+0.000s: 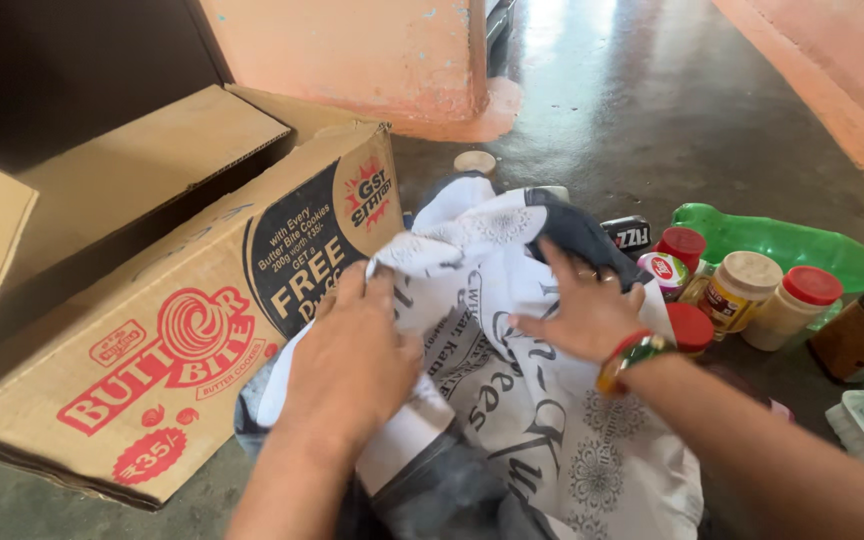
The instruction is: The person sorts through various handwritten papers, textbooks, and a purple workbook by hand while sitting on the floor, then places the books into a cardboard box and attempts to close the flaps before gathering plastic bottles and a cloth bag.
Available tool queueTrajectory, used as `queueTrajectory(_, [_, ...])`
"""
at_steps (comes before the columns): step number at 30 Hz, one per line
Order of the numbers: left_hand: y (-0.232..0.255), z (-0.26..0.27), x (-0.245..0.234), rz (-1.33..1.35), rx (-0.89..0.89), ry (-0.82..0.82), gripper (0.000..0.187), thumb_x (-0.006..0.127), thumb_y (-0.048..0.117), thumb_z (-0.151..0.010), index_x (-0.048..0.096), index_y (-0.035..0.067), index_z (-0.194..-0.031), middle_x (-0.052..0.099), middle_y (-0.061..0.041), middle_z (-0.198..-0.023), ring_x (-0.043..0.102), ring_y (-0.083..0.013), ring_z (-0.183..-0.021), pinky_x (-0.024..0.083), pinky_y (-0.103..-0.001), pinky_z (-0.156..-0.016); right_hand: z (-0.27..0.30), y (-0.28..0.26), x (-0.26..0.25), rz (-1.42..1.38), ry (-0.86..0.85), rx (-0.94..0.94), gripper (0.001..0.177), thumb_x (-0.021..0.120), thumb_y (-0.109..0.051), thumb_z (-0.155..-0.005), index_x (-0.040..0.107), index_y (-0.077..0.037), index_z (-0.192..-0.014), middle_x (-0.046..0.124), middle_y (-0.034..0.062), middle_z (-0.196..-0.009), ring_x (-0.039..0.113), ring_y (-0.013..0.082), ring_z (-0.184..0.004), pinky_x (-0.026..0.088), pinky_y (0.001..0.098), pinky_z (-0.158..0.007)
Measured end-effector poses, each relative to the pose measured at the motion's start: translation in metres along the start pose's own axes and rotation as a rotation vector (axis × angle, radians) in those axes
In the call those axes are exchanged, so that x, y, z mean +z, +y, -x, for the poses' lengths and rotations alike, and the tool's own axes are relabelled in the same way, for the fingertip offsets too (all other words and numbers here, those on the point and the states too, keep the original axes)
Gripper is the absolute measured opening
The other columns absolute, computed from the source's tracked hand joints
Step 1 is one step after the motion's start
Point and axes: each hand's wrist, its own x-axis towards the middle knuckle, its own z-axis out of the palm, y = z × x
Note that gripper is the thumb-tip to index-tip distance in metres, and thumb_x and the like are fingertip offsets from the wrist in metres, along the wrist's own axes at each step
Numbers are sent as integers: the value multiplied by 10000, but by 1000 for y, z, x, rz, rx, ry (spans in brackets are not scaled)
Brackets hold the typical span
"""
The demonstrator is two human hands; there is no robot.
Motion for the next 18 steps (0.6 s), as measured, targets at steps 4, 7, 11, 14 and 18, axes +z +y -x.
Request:
queueTrajectory(4, [20, -6, -30, 62, -207, -41, 591, 592, 53, -786, 562, 96, -1375, 542, -167, -1347, 630, -425, -1093, 489, -482, -968, 32, -16, 18, 106, -51, -3, 1214, 829, -668, -685, 87, -400, -1608, 109, 34, -1705, 74, 377, -1553, 198, 708, -1149])
queueTrajectory(7, [22, -2, -69, 35, -126, 259, 436, 559, -12, -793, 634, 60, -1217, 592, -145, -1335, 656, -444, -997, 502, -536, -847, 26, -23, 29, 99, -59, -103, 1246, 851, -610, -657, 90, -364, -1612, 101, 10, -1712, 53, 318, -1578, 221, 674, -1173])
queueTrajectory(11, [24, 7, -88, -22, -76, 280, 495, 570, 6, -805, 650, 92, -1286, 619, -114, -1358, 654, -424, -1054, 495, -534, -877, 12, -41, 54, 7, -27, -447, 1196, 894, -518, -617, 220, -284, -1577, 246, 43, -1656, 152, 308, -1536, 257, 559, -1178])
queueTrajectory(14, [13, 5, -84, -56, -165, 151, 508, 559, 25, -786, 636, 110, -1281, 612, -136, -1312, 644, -412, -1065, 492, -525, -896, 7, -60, 50, 138, -158, -359, 1021, 851, -521, -694, 361, -281, -1557, 393, 63, -1601, 296, 329, -1495, 300, 473, -1216])
queueTrajectory(18, [-20, -2, -67, -73, -274, -17, 589, 530, 25, -790, 604, 142, -1362, 601, -151, -1307, 623, -375, -1134, 482, -505, -950, 6, -83, 16, -323, -77, -68, 604, 604, -434, -856, 716, -167, -1385, 696, 144, -1376, 641, 318, -1286, 483, 484, -1099])
